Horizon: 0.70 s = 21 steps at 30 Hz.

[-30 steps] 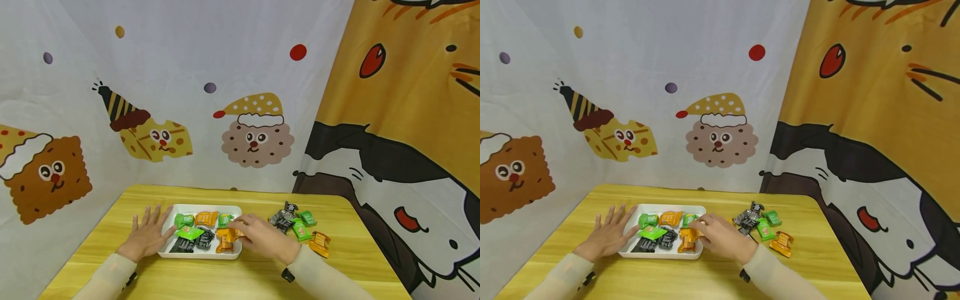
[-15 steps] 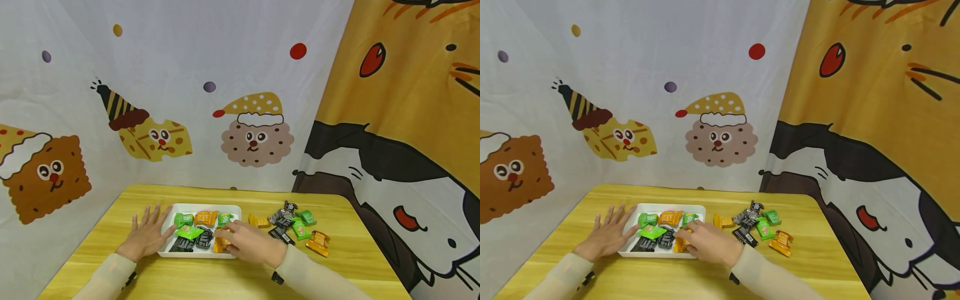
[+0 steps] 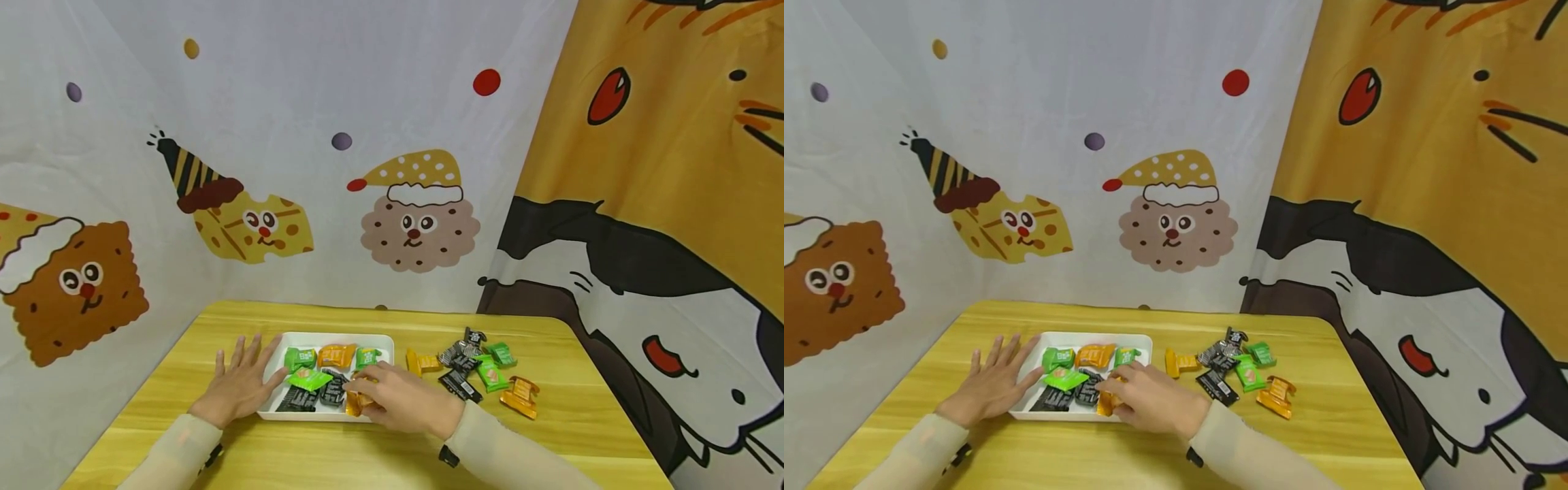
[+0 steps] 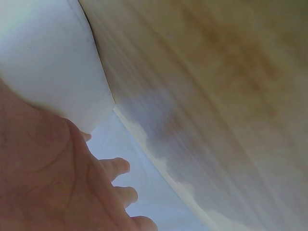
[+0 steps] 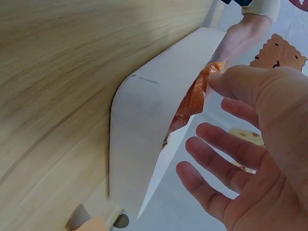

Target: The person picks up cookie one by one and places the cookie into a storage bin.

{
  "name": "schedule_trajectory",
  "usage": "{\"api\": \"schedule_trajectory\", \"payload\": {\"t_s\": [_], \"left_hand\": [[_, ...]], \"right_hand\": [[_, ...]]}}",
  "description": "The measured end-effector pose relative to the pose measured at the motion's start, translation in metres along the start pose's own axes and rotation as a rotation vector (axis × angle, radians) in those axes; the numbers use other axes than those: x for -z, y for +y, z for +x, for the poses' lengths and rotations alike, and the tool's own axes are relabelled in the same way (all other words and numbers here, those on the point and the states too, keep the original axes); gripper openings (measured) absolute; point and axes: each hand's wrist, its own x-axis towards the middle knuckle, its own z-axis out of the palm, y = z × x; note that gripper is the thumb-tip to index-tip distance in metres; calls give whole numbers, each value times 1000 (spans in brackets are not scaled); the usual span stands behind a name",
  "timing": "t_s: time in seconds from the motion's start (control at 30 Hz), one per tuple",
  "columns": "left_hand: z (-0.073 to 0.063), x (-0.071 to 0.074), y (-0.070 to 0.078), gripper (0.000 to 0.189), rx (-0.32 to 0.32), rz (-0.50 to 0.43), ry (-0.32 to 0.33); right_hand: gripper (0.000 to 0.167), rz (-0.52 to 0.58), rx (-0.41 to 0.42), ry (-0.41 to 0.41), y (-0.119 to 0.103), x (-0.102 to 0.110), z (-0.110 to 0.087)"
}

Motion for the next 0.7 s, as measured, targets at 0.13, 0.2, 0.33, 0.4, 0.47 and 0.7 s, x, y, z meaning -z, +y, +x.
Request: {"api": "schedule_trajectory", "payload": {"t_s": [0.13, 0.2, 0.33, 0.4, 0.47, 0.7], "left_hand": [[0, 0, 0, 84, 3, -2, -3], [0, -1, 0, 84, 4, 2, -1], [1, -1, 0, 84, 4, 8, 2], [0, -1, 0, 84, 5, 8, 1], [0, -1, 1, 84, 5, 11, 2], [0, -1, 1, 84, 3, 10, 6]], "right_hand": [[47, 1, -8, 5, 1, 0, -2], [47, 2, -11, 3, 2, 0, -3], [48, 1, -34, -4, 4, 0, -8], [49, -3, -48, -9, 6, 0, -11], [51, 3, -70, -16, 9, 1, -15], [55, 40, -161, -18, 22, 3, -33]]}}
